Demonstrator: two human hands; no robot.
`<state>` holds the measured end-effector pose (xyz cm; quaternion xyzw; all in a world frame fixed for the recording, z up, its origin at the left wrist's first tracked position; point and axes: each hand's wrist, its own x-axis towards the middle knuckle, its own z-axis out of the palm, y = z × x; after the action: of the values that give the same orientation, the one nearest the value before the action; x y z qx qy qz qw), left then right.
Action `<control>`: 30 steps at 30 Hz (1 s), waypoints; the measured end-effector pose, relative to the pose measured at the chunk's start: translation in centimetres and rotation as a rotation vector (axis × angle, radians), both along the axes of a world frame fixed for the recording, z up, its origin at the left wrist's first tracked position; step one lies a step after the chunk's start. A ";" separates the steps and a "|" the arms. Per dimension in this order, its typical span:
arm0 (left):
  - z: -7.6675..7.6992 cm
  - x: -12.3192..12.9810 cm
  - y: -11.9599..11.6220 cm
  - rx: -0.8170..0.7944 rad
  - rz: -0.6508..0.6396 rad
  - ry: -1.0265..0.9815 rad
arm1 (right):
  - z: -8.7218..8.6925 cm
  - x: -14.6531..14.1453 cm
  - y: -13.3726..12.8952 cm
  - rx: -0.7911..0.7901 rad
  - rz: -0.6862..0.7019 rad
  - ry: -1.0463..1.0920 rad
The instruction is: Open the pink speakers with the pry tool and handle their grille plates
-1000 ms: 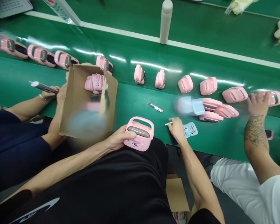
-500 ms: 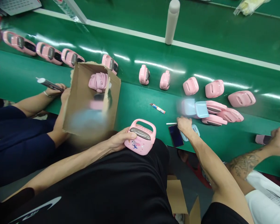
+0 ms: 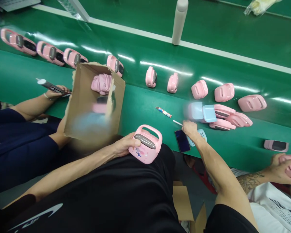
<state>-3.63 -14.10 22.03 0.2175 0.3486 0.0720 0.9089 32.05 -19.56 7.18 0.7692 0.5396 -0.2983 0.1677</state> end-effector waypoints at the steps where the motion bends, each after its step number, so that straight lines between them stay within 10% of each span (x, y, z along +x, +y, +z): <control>1: 0.1 0.0 0.0 0.003 -0.006 -0.003 | 0.0 -0.1 0.1 0.027 -0.045 0.017; 9: 0.8 0.2 0.2 0.038 -0.023 -0.014 | 3.0 -3.5 -1.3 0.389 -0.459 0.379; 18: 1.1 0.4 0.0 0.164 -0.017 0.040 | 12.2 -12.0 -6.2 0.927 -1.153 1.253; 30: 0.7 -0.1 -0.2 0.281 -0.011 0.039 | 18.7 -16.5 -8.9 0.975 -0.943 1.204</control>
<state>-3.73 -14.29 22.74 0.3459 0.3517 0.1111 0.8627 15.55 -28.48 25.84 0.6101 0.2317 -0.4260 -0.6266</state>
